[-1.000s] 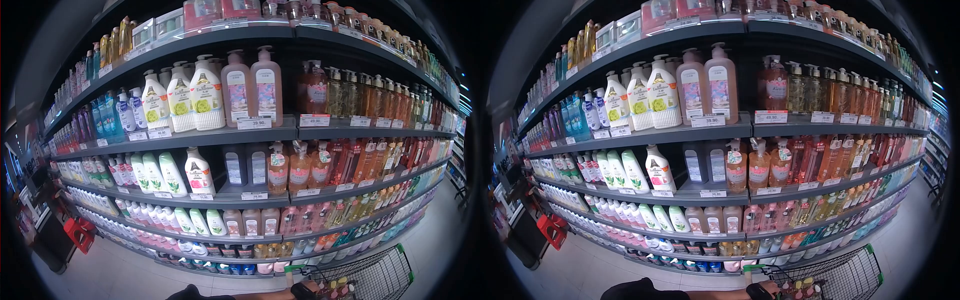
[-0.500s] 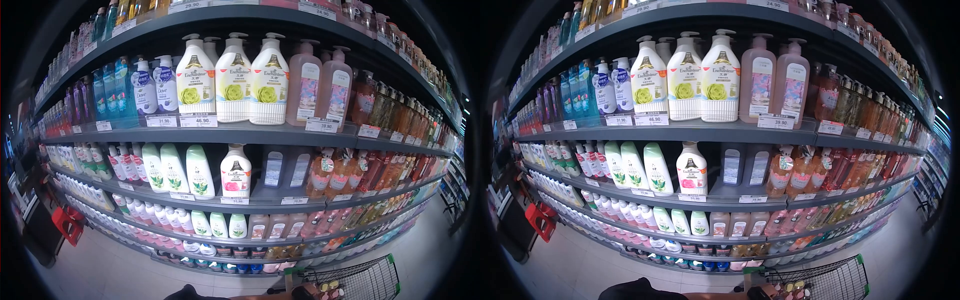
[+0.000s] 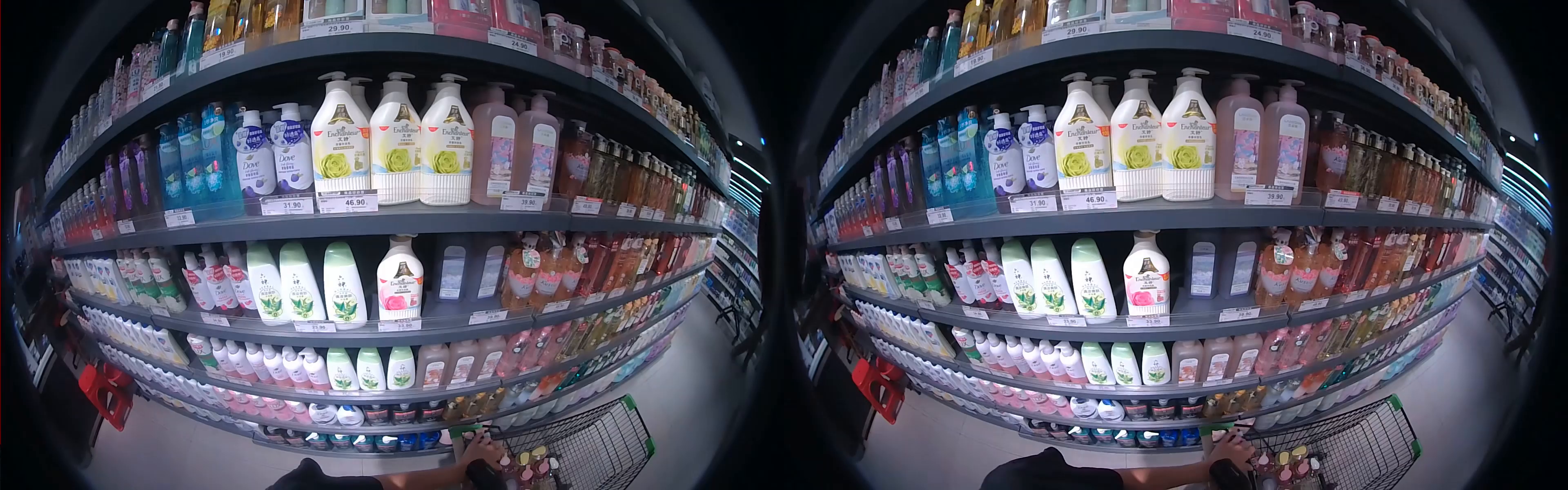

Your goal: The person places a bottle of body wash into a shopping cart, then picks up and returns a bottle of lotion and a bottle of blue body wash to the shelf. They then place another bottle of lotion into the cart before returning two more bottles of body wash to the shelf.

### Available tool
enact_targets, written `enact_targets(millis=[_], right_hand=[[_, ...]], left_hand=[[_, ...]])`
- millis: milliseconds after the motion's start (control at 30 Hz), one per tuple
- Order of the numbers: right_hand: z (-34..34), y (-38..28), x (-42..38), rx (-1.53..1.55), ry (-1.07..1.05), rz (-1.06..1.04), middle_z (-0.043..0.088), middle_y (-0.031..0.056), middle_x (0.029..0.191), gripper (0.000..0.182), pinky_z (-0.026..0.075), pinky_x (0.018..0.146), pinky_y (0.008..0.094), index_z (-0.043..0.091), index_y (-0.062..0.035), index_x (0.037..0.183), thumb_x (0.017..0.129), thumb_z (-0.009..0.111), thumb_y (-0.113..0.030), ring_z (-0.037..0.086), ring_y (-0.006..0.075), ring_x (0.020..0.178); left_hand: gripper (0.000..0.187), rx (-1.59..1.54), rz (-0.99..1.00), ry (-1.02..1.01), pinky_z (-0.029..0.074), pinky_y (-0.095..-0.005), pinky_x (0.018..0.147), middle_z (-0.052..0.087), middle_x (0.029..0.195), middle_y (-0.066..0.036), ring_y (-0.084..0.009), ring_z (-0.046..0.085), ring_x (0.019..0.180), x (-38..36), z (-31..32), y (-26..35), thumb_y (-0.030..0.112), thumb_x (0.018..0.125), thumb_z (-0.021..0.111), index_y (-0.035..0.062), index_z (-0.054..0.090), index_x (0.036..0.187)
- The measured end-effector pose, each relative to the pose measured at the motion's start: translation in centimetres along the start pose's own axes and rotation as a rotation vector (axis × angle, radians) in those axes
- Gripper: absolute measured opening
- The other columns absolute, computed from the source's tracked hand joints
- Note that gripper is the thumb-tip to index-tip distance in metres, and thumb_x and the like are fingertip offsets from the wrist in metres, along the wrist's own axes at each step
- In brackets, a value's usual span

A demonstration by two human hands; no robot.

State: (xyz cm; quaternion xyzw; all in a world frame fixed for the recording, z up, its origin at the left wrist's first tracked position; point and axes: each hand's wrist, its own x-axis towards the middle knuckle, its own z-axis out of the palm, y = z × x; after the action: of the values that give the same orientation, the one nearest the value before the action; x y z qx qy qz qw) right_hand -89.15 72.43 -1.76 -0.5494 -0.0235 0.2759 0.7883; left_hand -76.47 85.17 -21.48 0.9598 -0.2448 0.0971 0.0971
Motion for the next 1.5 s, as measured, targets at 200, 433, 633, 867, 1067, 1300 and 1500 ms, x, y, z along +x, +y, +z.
enact_targets(millis=[200,433,633,867,1067,1300,1500], right_hand=[[3.6,0.6,1.0,-0.23,-0.186,0.052,0.065,0.0066,0.095,0.041,0.053,0.073,0.0285,0.057,-0.0009,0.119,0.081,0.071,-0.003,0.063,0.0145,0.084],[7.8,1.2,0.3,-0.055,-0.041,0.132,0.068,0.0087,0.088,0.026,0.054,0.062,0.0297,0.064,0.0024,0.105,0.084,0.071,-0.011,0.066,0.0164,0.077],[7.8,5.5,3.1,-0.127,-0.298,-0.06,0.064,0.0186,0.1,0.023,0.055,0.071,0.0336,0.051,0.0042,0.108,0.089,0.059,-0.008,0.067,0.0237,0.081],[12.5,4.4,2.3,-0.302,-0.052,0.071,0.069,0.0093,0.085,0.025,0.054,0.064,0.0304,0.067,0.0001,0.103,0.083,0.072,-0.015,0.065,0.0161,0.072],[14.7,4.9,3.3,-0.192,-0.113,0.028,0.068,0.0097,0.083,0.026,0.055,0.058,0.0315,0.063,0.002,0.104,0.083,0.071,-0.011,0.065,0.0179,0.069],[22.2,1.8,1.1,0.06,0.132,0.07,0.065,0.0106,0.083,0.022,0.052,0.056,0.0298,0.06,0.0002,0.106,0.086,0.063,-0.007,0.064,0.0189,0.07],[23.7,2.3,2.4,0.08,0.082,-0.019,0.065,0.0102,0.084,0.023,0.052,0.058,0.029,0.059,0.0006,0.107,0.086,0.063,-0.007,0.064,0.0186,0.072]], left_hand=[[0.017,-0.142,0.032,0.138,0.043,-0.036,0.09,0.064,0.073,-0.009,-0.0268,0.064,0.081,-2.8,-14.4,-5.0,0.025,0.08,0.059,0.0084,0.064,0.083],[0.023,-0.297,0.296,0.06,0.037,-0.041,0.103,0.061,0.102,-0.01,-0.0247,0.057,0.104,-8.7,-19.7,-8.5,0.017,0.077,0.059,0.003,0.061,0.095],[0.022,-0.396,0.14,0.012,0.043,-0.04,0.1,0.061,0.114,-0.017,-0.0328,0.054,0.113,-9.9,-25.8,-12.2,0.01,0.081,0.061,0.0007,0.064,0.1],[0.021,-0.128,0.004,0.661,0.047,-0.0415,0.094,0.063,0.109,-0.015,-0.0337,0.058,0.107,-3.8,-45.7,-20.4,0.005,0.079,0.063,0.0021,0.063,0.1],[0.032,0.01,-0.046,1.183,0.051,-0.0359,0.084,0.06,0.104,-0.017,-0.029,0.061,0.095,-1.5,-63.1,-24.4,0.005,0.08,0.064,-0.0006,0.057,0.11],[0.055,0.173,-0.149,1.292,0.048,-0.0415,0.091,0.059,0.113,-0.027,-0.0374,0.06,0.107,1.4,-74.2,-28.8,0.025,0.081,0.069,-0.0071,0.049,0.12],[0.074,0.014,-0.32,0.991,0.053,-0.0446,0.081,0.055,0.11,-0.032,-0.0434,0.062,0.099,4.2,-74.5,-27.2,0.036,0.074,0.079,-0.0116,0.041,0.117]])
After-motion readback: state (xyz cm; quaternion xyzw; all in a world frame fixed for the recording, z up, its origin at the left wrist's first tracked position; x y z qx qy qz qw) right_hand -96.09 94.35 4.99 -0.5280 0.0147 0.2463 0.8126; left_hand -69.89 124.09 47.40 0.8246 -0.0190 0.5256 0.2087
